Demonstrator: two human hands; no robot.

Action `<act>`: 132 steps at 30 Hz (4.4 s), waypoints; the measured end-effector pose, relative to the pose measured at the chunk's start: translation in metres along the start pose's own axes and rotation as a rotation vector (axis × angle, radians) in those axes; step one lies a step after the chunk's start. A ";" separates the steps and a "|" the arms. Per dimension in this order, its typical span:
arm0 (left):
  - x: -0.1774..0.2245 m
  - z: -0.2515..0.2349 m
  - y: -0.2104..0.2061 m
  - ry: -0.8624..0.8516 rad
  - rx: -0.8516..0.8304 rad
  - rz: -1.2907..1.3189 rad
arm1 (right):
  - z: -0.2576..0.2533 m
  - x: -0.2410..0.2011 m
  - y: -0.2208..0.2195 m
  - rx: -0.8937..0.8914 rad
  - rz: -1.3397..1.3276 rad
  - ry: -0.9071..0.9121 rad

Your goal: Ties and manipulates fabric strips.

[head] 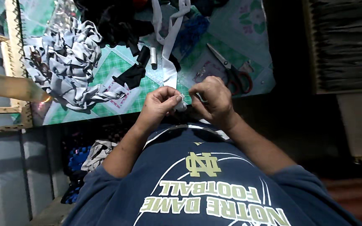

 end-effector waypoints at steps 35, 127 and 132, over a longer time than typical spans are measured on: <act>0.005 0.001 -0.003 -0.061 -0.021 -0.064 | -0.002 0.000 0.005 -0.017 0.026 0.072; 0.010 -0.007 -0.003 0.147 -0.210 -0.042 | 0.012 0.023 0.004 -0.214 -0.727 -0.623; 0.019 -0.006 -0.003 0.055 -0.317 -0.169 | 0.015 0.023 -0.005 -0.369 -0.840 -0.623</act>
Point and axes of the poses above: each hand's wrist, its own z-axis away from the middle knuckle, its own y-axis out of the back of the hand, x = y × z, the point moved 5 cm from there along -z, towards the middle knuckle, and after that the axes turned 8 degrees about z, right-handed, at the moved point
